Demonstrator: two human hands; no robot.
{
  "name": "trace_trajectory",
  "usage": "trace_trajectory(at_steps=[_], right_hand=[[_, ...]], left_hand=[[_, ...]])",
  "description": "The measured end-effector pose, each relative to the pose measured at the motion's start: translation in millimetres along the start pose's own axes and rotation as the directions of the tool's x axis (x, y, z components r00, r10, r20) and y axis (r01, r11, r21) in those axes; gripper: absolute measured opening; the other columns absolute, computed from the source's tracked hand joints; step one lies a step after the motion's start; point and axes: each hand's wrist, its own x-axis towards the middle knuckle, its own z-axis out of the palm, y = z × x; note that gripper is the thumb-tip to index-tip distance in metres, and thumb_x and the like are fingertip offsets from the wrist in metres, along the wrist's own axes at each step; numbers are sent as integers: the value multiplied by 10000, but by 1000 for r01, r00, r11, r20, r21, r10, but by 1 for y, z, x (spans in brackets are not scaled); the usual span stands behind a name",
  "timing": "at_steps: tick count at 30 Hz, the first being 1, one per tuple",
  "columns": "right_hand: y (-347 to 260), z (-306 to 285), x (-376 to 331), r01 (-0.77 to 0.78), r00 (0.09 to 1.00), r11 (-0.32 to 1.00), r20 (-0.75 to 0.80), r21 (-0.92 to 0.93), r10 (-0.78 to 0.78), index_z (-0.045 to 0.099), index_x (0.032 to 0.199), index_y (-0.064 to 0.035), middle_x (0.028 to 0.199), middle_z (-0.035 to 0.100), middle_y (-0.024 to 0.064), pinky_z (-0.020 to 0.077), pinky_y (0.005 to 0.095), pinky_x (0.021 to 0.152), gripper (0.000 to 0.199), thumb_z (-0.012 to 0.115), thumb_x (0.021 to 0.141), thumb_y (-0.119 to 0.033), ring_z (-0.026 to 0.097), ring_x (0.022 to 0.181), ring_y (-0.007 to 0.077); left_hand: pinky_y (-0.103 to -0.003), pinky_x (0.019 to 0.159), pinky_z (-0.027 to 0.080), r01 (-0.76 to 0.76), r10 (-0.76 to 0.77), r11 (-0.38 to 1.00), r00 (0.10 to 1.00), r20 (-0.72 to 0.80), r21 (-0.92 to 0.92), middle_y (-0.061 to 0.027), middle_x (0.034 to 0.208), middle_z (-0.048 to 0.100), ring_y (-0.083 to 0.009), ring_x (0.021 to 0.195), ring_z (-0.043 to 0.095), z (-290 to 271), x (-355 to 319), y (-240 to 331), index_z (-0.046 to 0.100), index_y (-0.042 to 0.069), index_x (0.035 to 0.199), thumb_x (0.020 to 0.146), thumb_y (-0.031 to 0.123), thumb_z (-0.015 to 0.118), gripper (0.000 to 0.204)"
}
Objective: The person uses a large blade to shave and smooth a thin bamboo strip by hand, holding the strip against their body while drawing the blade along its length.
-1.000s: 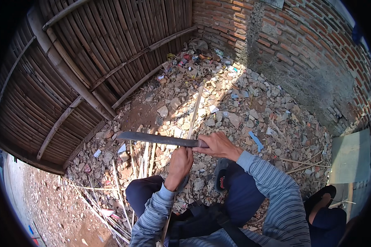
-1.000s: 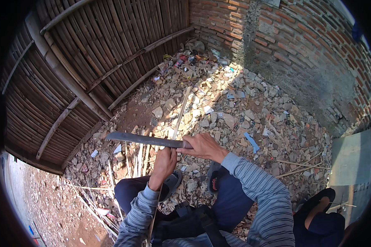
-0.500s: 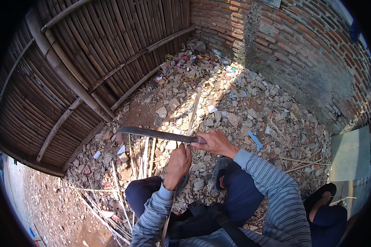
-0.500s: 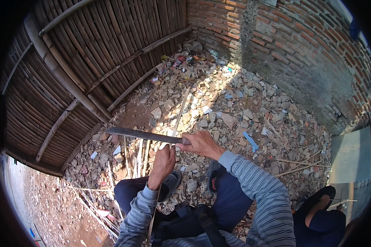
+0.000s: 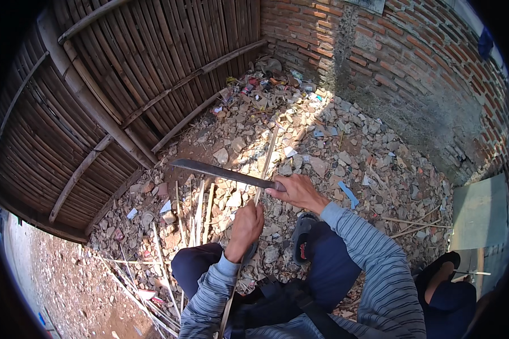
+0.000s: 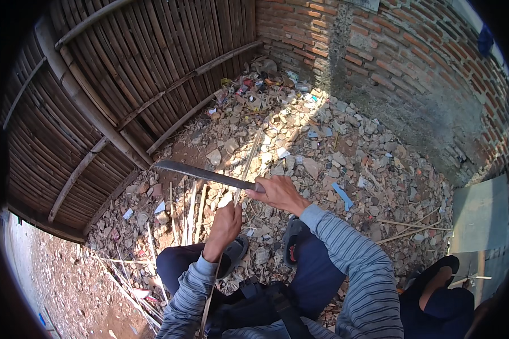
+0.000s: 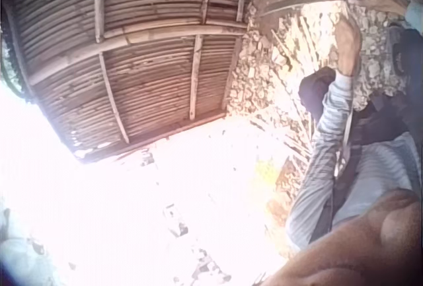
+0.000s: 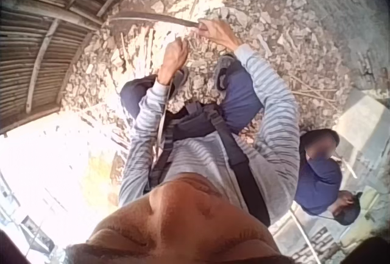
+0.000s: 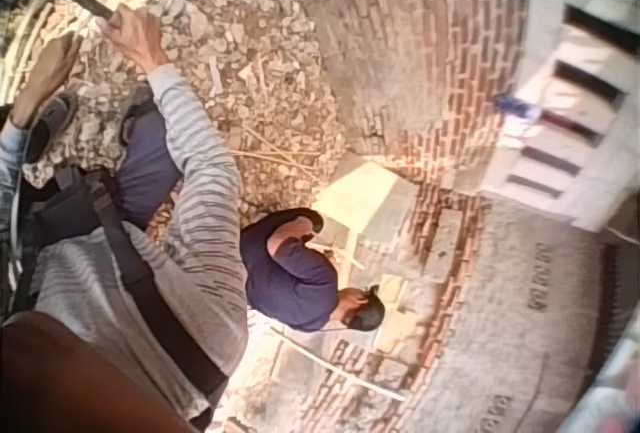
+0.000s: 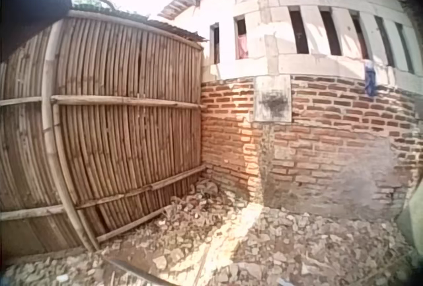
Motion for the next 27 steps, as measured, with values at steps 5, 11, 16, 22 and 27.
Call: trace_trajectory(at_steps=[5, 11, 16, 22, 27], right_hand=[[-4, 1, 0, 48, 999, 997, 1, -57, -48, 637, 830, -78, 535, 566, 109, 488, 476, 534, 629, 574, 988, -684, 620, 507, 333], [2, -5, 5, 81, 997, 997, 11, -19, -81, 647, 830, -74, 532, 562, 110, 491, 482, 529, 652, 555, 989, -699, 617, 501, 338], [1, 3, 8, 53, 998, 998, -39, -23, -54, 636, 799, -66, 509, 546, 111, 486, 472, 523, 683, 536, 996, -712, 600, 477, 313], [-8, 5, -5, 94, 995, 993, 37, -65, -92, 625, 817, -78, 570, 605, 101, 512, 475, 541, 595, 624, 977, -651, 643, 518, 337], [4, -7, 3, 70, 997, 996, 25, -58, -69, 632, 819, -77, 581, 617, 97, 519, 472, 558, 584, 616, 989, -635, 646, 528, 341]], left_hand=[[-602, 573, 448, -20, 20, 1000, 1000, 9, 0, -324, 650, 588, -530, 640, 614, -2, -5, -2, 556, -62, 854, 1046, 159, 574, 293], [-605, 579, 453, -9, 8, 1000, 1000, 26, 13, -321, 646, 589, -529, 640, 616, -2, -2, 7, 554, -65, 854, 1039, 155, 582, 288], [-608, 585, 456, -1, 0, 999, 1000, 30, 37, -320, 642, 587, -524, 638, 617, 2, -3, 1, 551, -64, 847, 1034, 147, 585, 284], [-594, 545, 460, -65, 66, 996, 998, -5, 60, -312, 617, 580, -511, 597, 614, 4, -5, -3, 559, -66, 849, 1028, 140, 591, 275], [-581, 522, 460, 0, -1, 996, 1000, 9, 85, -299, 604, 580, -496, 586, 620, 8, 2, 5, 552, -59, 857, 1024, 134, 592, 258]])
